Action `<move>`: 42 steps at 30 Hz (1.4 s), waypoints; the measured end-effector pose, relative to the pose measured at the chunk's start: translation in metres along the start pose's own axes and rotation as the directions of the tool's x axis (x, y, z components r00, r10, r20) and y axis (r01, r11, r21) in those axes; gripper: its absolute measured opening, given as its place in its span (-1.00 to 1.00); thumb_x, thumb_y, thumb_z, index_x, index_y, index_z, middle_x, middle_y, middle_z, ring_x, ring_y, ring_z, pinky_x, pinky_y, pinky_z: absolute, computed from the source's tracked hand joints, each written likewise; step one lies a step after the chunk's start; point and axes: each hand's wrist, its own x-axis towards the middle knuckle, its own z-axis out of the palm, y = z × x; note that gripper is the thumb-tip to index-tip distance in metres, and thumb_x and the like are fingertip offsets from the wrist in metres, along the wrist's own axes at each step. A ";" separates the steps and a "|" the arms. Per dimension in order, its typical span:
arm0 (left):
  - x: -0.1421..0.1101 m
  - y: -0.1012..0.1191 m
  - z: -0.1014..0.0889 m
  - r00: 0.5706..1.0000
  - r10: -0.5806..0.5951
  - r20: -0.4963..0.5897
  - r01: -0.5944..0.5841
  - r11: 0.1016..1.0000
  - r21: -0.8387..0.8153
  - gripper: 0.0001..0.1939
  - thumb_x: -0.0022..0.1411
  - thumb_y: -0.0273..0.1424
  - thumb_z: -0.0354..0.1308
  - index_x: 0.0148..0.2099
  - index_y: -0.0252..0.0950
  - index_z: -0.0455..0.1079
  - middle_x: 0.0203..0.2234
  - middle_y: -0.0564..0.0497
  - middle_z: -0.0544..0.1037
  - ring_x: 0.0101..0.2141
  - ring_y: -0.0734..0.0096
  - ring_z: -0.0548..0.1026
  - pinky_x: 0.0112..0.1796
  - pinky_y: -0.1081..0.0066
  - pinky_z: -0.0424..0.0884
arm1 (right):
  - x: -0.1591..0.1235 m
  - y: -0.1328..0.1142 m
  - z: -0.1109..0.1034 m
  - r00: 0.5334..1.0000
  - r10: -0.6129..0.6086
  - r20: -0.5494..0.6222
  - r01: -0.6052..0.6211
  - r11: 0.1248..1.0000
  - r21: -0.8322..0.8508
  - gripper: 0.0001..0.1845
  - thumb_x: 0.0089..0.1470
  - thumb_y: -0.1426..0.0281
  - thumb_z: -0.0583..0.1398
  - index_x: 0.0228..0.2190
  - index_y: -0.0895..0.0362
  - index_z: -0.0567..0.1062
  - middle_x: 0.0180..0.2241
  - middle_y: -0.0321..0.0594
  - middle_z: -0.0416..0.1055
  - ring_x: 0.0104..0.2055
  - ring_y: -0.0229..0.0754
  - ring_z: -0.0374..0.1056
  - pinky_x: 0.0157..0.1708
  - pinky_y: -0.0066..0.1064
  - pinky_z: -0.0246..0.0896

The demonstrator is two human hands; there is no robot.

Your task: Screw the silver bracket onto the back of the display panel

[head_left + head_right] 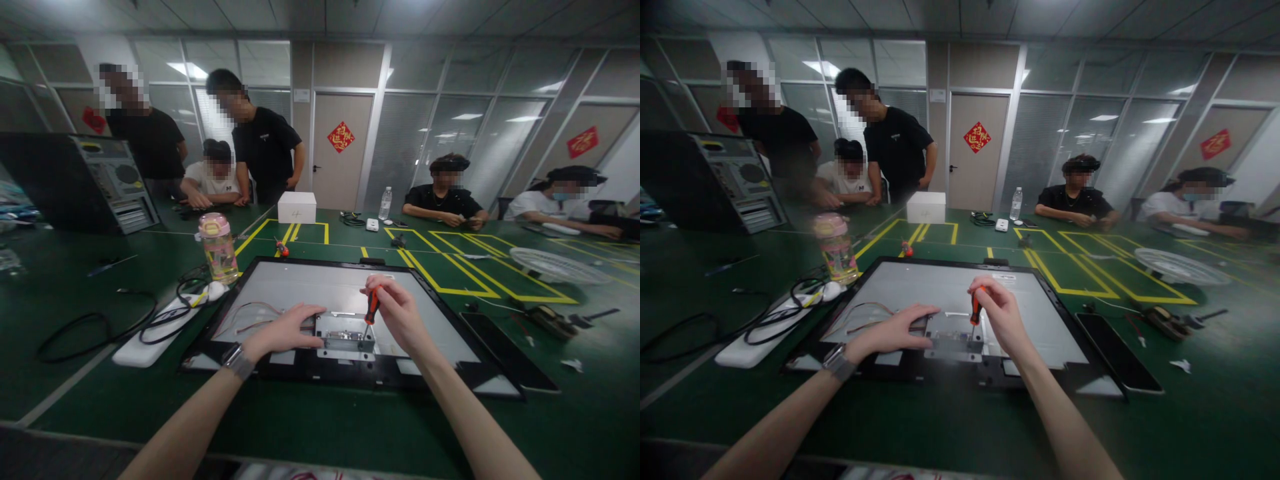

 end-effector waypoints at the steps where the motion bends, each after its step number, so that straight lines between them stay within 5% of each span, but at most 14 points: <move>1: 0.000 0.000 0.000 1.000 -0.006 0.002 0.006 1.000 0.001 -0.26 0.06 -0.10 0.27 0.25 -0.14 0.17 0.15 -0.07 0.30 0.18 0.05 0.18 0.17 0.18 0.08 | 0.000 0.000 0.000 1.000 0.010 0.010 -0.009 1.000 -0.008 -0.83 0.05 0.20 0.24 -0.37 0.03 0.53 -0.37 -0.25 0.40 -0.30 -0.18 0.34 -0.28 -0.34 0.30; 5: -0.001 0.002 -0.001 1.000 -0.024 0.006 0.024 1.000 0.000 -0.26 0.06 -0.10 0.26 0.25 -0.14 0.17 0.18 -0.05 0.27 0.22 0.03 0.10 0.19 0.16 0.04 | 0.000 -0.001 0.000 0.999 0.041 0.028 -0.042 0.999 0.009 -0.76 0.12 0.18 0.17 -0.24 0.04 0.51 -0.38 -0.22 0.43 -0.31 -0.15 0.35 -0.29 -0.30 0.29; 11: -0.001 0.002 -0.001 1.000 -0.030 0.005 0.030 1.000 -0.007 -0.26 0.06 -0.11 0.26 0.25 -0.16 0.17 0.15 -0.10 0.30 0.16 0.01 0.20 0.15 0.15 0.11 | 0.001 0.000 -0.001 0.999 -0.036 -0.020 0.035 0.998 -0.045 -0.83 0.01 0.20 0.27 -0.41 0.03 0.53 -0.32 -0.23 0.38 -0.24 -0.16 0.32 -0.19 -0.29 0.29; 17: -0.001 0.001 0.000 0.999 0.026 -0.018 -0.026 0.999 -0.017 -0.27 0.06 -0.11 0.26 0.24 -0.15 0.18 0.09 -0.09 0.34 0.08 0.11 0.30 0.11 0.22 0.19 | -0.001 -0.002 0.001 0.998 0.042 0.041 -0.042 0.999 -0.018 -0.77 0.13 0.19 0.16 -0.24 0.03 0.50 -0.36 -0.22 0.42 -0.33 -0.16 0.37 -0.39 -0.34 0.32; 23: -0.001 0.003 -0.001 1.000 0.018 -0.017 -0.018 1.000 -0.008 -0.28 0.06 -0.13 0.26 0.24 -0.17 0.19 0.09 -0.09 0.33 0.10 0.12 0.28 0.12 0.24 0.16 | 0.001 -0.006 -0.001 0.995 -0.029 0.098 0.040 0.992 -0.117 -0.74 0.21 0.23 0.07 -0.16 0.04 0.48 -0.31 -0.18 0.49 -0.24 -0.12 0.42 -0.18 -0.21 0.31; 27: -0.001 0.004 -0.001 1.000 0.008 -0.010 -0.008 1.000 -0.014 -0.29 0.07 -0.13 0.26 0.24 -0.16 0.19 0.10 -0.09 0.33 0.10 0.11 0.28 0.12 0.22 0.17 | -0.001 -0.005 -0.002 0.971 -0.232 -0.053 0.194 0.902 -0.387 -0.86 0.09 0.29 0.21 -0.29 0.04 0.52 -0.31 -0.19 0.46 -0.25 -0.10 0.39 -0.20 -0.21 0.29; 30: -0.001 0.004 -0.001 1.000 0.015 -0.010 -0.015 1.000 -0.015 -0.28 0.07 -0.13 0.26 0.25 -0.17 0.18 0.10 -0.10 0.34 0.10 0.09 0.28 0.11 0.22 0.17 | -0.004 -0.003 -0.001 0.921 -0.387 -0.045 0.304 0.787 -0.537 -0.91 0.03 0.35 0.26 -0.34 0.04 0.53 -0.33 -0.20 0.40 -0.24 -0.09 0.35 -0.20 -0.22 0.25; 35: -0.002 0.006 -0.001 1.000 -0.005 -0.004 0.005 1.000 -0.020 -0.27 0.07 -0.11 0.26 0.25 -0.16 0.17 0.10 -0.11 0.33 0.09 0.08 0.28 0.10 0.20 0.18 | -0.005 -0.005 -0.001 0.943 -0.316 0.100 0.319 0.781 -0.537 -0.72 0.21 0.39 0.03 -0.08 0.03 0.43 -0.20 -0.14 0.45 -0.21 -0.09 0.40 -0.17 -0.18 0.27; 42: -0.001 0.004 0.000 1.000 -0.013 0.000 0.013 1.000 -0.019 -0.26 0.06 -0.12 0.26 0.25 -0.16 0.17 0.13 -0.11 0.31 0.14 0.02 0.22 0.13 0.16 0.13 | -0.005 -0.008 -0.002 0.885 -0.457 0.092 0.392 0.623 -0.676 -0.80 0.08 0.37 0.18 -0.20 0.04 0.49 -0.29 -0.16 0.39 -0.25 -0.07 0.36 -0.21 -0.20 0.27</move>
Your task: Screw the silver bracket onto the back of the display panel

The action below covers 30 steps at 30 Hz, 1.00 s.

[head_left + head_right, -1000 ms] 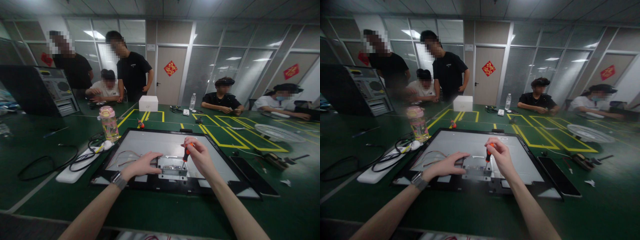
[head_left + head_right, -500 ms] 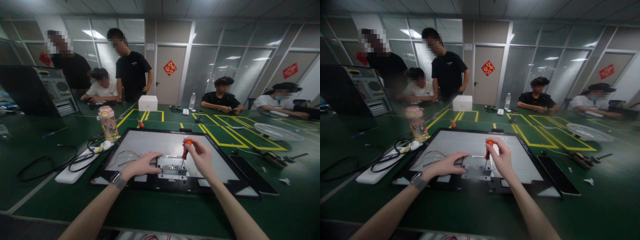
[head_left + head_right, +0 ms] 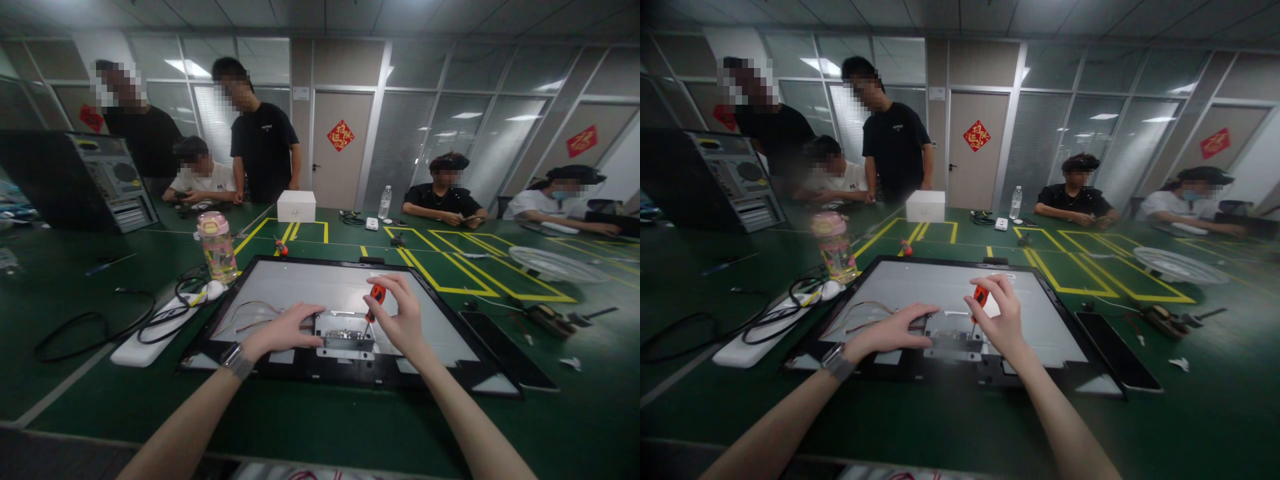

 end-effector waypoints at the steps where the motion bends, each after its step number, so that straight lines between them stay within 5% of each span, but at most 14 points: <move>1: 0.000 -0.001 0.000 1.000 -0.005 0.003 0.005 1.000 -0.003 -0.26 0.06 -0.12 0.27 0.26 -0.16 0.17 0.14 -0.12 0.30 0.15 0.01 0.20 0.14 0.15 0.11 | 0.000 0.000 -0.001 0.999 -0.004 0.032 0.003 1.000 0.025 -0.77 0.12 0.38 0.13 -0.16 0.04 0.47 -0.27 -0.14 0.40 -0.23 -0.06 0.37 -0.20 -0.19 0.27; 5: 0.001 -0.003 0.001 1.000 -0.011 0.003 0.011 1.000 -0.007 -0.26 0.06 -0.12 0.27 0.26 -0.15 0.17 0.16 -0.11 0.27 0.19 -0.03 0.14 0.17 0.11 0.05 | 0.001 0.000 -0.002 0.993 -0.010 0.121 0.000 0.996 0.087 -0.66 0.17 0.44 0.04 -0.03 0.03 0.40 -0.24 -0.16 0.48 -0.24 -0.08 0.42 -0.17 -0.17 0.29; 12: 0.000 0.000 0.001 1.000 0.009 0.000 -0.009 1.000 0.011 -0.27 0.07 -0.12 0.25 0.26 -0.17 0.17 0.13 -0.09 0.32 0.15 0.05 0.21 0.15 0.17 0.10 | 0.002 -0.002 -0.004 0.997 -0.074 0.010 0.074 0.996 -0.051 -0.77 0.05 0.38 0.21 -0.19 0.04 0.50 -0.34 -0.16 0.41 -0.33 -0.09 0.37 -0.30 -0.23 0.30; 16: 0.001 -0.002 0.001 0.999 0.039 -0.014 -0.039 0.999 0.006 -0.28 0.07 -0.12 0.25 0.25 -0.15 0.17 0.11 -0.08 0.33 0.11 0.10 0.27 0.13 0.21 0.15 | 0.000 -0.001 -0.005 0.998 -0.018 0.066 0.014 0.998 0.066 -0.68 0.19 0.43 0.03 -0.08 0.03 0.46 -0.23 -0.12 0.46 -0.16 -0.04 0.39 -0.13 -0.13 0.27; 25: 0.000 0.001 0.000 1.000 0.008 -0.002 -0.008 1.000 -0.009 -0.28 0.07 -0.13 0.26 0.25 -0.16 0.18 0.14 -0.10 0.30 0.14 0.04 0.23 0.14 0.18 0.12 | 0.003 0.002 0.001 0.996 0.069 -0.050 -0.065 0.995 0.079 -0.86 0.02 0.39 0.27 -0.30 0.00 0.55 -0.36 -0.24 0.30 -0.37 -0.16 0.30 -0.31 -0.25 0.25; 30: 0.000 0.000 0.000 1.000 -0.003 0.007 0.003 1.000 -0.003 -0.26 0.07 -0.11 0.26 0.26 -0.16 0.16 0.15 -0.12 0.29 0.15 0.02 0.22 0.13 0.17 0.13 | 0.001 0.002 0.002 0.994 0.105 -0.037 -0.099 0.987 0.125 -0.78 0.06 0.40 0.23 -0.19 -0.02 0.55 -0.34 -0.22 0.32 -0.31 -0.15 0.30 -0.28 -0.25 0.24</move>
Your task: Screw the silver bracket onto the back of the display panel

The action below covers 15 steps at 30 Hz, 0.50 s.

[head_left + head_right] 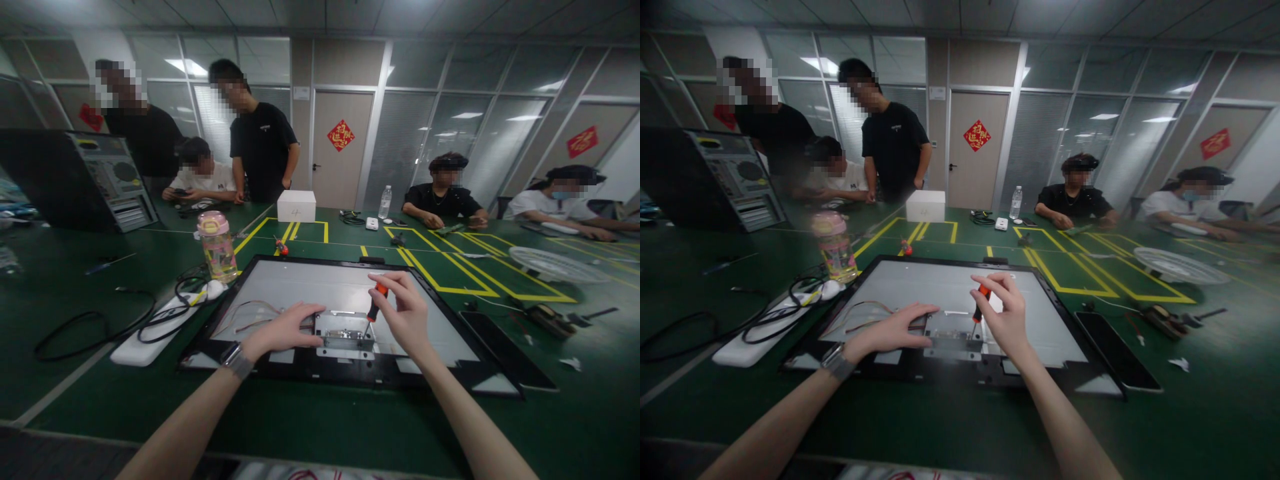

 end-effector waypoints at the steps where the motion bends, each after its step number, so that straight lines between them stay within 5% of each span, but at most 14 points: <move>1: 0.000 0.000 0.000 1.000 0.008 -0.002 -0.008 1.000 0.002 -0.26 0.07 -0.11 0.25 0.26 -0.16 0.16 0.14 -0.11 0.30 0.14 0.04 0.22 0.13 0.17 0.13 | -0.001 0.000 0.000 1.000 0.012 0.004 -0.012 1.000 0.003 -0.74 0.08 0.40 0.22 -0.15 -0.02 0.53 -0.34 -0.22 0.34 -0.30 -0.14 0.31 -0.26 -0.24 0.24; 5: 0.000 -0.001 0.000 1.000 0.021 -0.009 -0.021 1.000 0.011 -0.27 0.08 -0.11 0.25 0.26 -0.16 0.17 0.14 -0.10 0.31 0.15 0.05 0.22 0.14 0.19 0.12 | -0.002 -0.001 -0.002 0.998 0.029 0.054 -0.030 0.999 0.024 -0.67 0.14 0.40 0.14 -0.04 -0.01 0.45 -0.32 -0.20 0.44 -0.28 -0.12 0.36 -0.22 -0.21 0.26; 12: 0.001 -0.004 0.002 1.000 0.010 -0.010 -0.010 1.000 0.017 -0.27 0.07 -0.11 0.25 0.25 -0.17 0.17 0.14 -0.10 0.30 0.16 0.05 0.21 0.15 0.18 0.11 | 0.001 -0.008 -0.004 0.992 -0.103 0.075 0.108 0.991 -0.077 -0.83 0.08 0.39 0.20 -0.24 0.06 0.54 -0.36 -0.19 0.43 -0.33 -0.12 0.37 -0.30 -0.26 0.26; 15: 0.000 -0.003 0.002 0.999 0.032 -0.023 -0.031 0.999 0.018 -0.27 0.08 -0.10 0.24 0.25 -0.17 0.17 0.13 -0.08 0.31 0.14 0.09 0.24 0.14 0.22 0.13 | 0.001 -0.008 -0.003 0.994 -0.072 0.078 0.077 0.995 -0.067 -0.78 0.11 0.41 0.18 -0.17 0.07 0.51 -0.38 -0.21 0.41 -0.33 -0.15 0.36 -0.29 -0.28 0.26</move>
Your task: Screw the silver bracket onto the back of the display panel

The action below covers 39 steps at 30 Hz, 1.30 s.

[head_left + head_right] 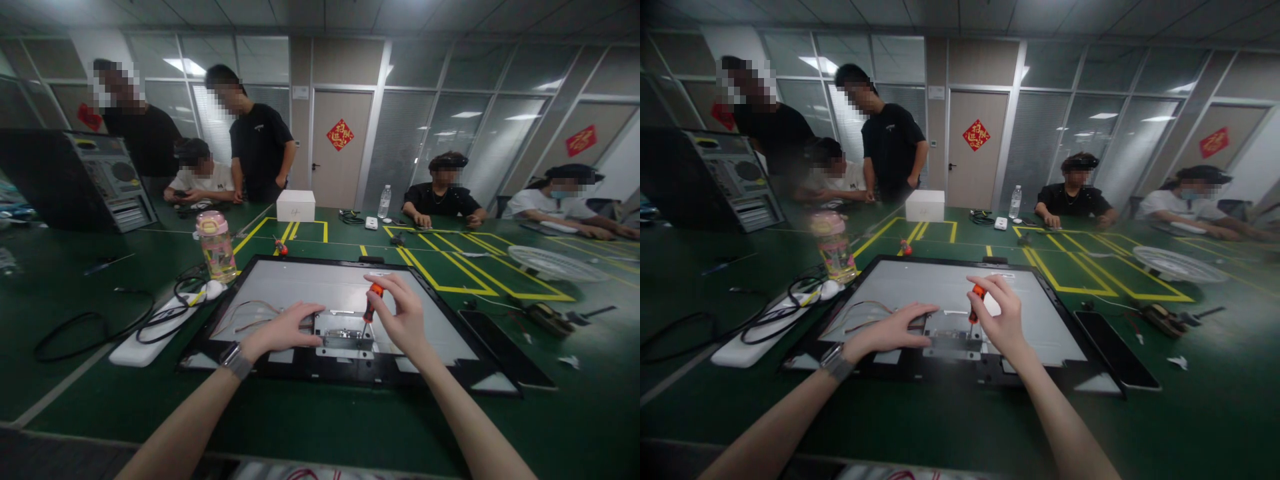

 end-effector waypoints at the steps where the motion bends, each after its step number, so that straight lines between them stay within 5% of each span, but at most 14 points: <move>1: 0.000 0.000 0.000 1.000 -0.001 0.002 0.001 1.000 0.000 -0.27 0.08 -0.09 0.24 0.25 -0.16 0.17 0.14 -0.08 0.31 0.14 0.09 0.24 0.15 0.22 0.13 | -0.001 0.001 0.000 1.000 0.021 0.014 -0.021 1.000 0.022 -0.75 0.13 0.42 0.15 -0.12 0.07 0.48 -0.37 -0.21 0.42 -0.32 -0.15 0.36 -0.28 -0.27 0.26; 6: -0.001 0.000 -0.001 0.999 -0.045 0.024 0.045 0.999 -0.003 -0.26 0.07 -0.09 0.24 0.26 -0.13 0.16 0.18 -0.07 0.26 0.19 0.01 0.14 0.17 0.15 0.07 | -0.002 0.004 -0.002 0.996 0.062 0.062 -0.069 0.990 0.123 -0.77 0.20 0.41 0.05 -0.17 0.06 0.47 -0.35 -0.20 0.46 -0.32 -0.14 0.38 -0.28 -0.26 0.27; 11: 0.000 0.000 -0.001 0.999 -0.035 0.019 0.036 0.999 -0.019 -0.26 0.07 -0.11 0.25 0.26 -0.15 0.16 0.16 -0.10 0.29 0.17 0.00 0.19 0.15 0.15 0.10 | 0.003 -0.002 -0.002 0.999 -0.036 -0.001 0.036 0.999 -0.027 -0.88 0.09 0.42 0.20 -0.28 0.07 0.52 -0.37 -0.21 0.39 -0.34 -0.14 0.36 -0.29 -0.27 0.25; 17: 0.000 0.002 -0.001 0.999 -0.044 0.018 0.045 0.999 -0.014 -0.26 0.07 -0.13 0.26 0.26 -0.17 0.17 0.15 -0.11 0.29 0.17 -0.01 0.17 0.15 0.15 0.09 | -0.001 -0.001 0.001 0.999 0.003 0.049 -0.005 0.999 0.038 -0.71 0.18 0.46 0.08 -0.06 0.07 0.43 -0.31 -0.18 0.44 -0.27 -0.13 0.37 -0.24 -0.27 0.26; 28: 0.001 -0.002 0.001 0.998 -0.047 0.031 0.047 0.999 -0.002 -0.26 0.08 -0.13 0.25 0.27 -0.16 0.15 0.18 -0.12 0.26 0.18 -0.01 0.18 0.15 0.13 0.09 | 0.003 -0.002 0.001 0.998 -0.032 0.051 0.035 0.998 -0.045 -0.85 0.11 0.40 0.19 -0.23 0.07 0.48 -0.35 -0.19 0.41 -0.30 -0.12 0.36 -0.25 -0.26 0.26; 34: 0.000 -0.004 0.001 1.000 -0.023 0.018 0.023 1.000 0.000 -0.26 0.08 -0.10 0.25 0.27 -0.13 0.15 0.18 -0.09 0.27 0.17 0.03 0.19 0.15 0.18 0.11 | -0.002 0.002 0.001 0.992 -0.021 0.123 0.017 0.999 0.029 -0.70 0.22 0.46 -0.01 -0.07 0.07 0.41 -0.18 -0.12 0.42 -0.15 -0.10 0.37 -0.15 -0.24 0.26; 39: 0.000 0.001 -0.001 0.997 -0.062 0.035 0.062 0.998 0.004 -0.26 0.08 -0.12 0.25 0.27 -0.15 0.14 0.18 -0.12 0.25 0.19 -0.02 0.15 0.16 0.13 0.07 | -0.001 0.005 0.004 0.997 -0.012 0.073 0.014 0.999 -0.035 -0.73 0.17 0.42 0.10 -0.07 0.07 0.41 -0.28 -0.16 0.42 -0.23 -0.10 0.37 -0.19 -0.23 0.27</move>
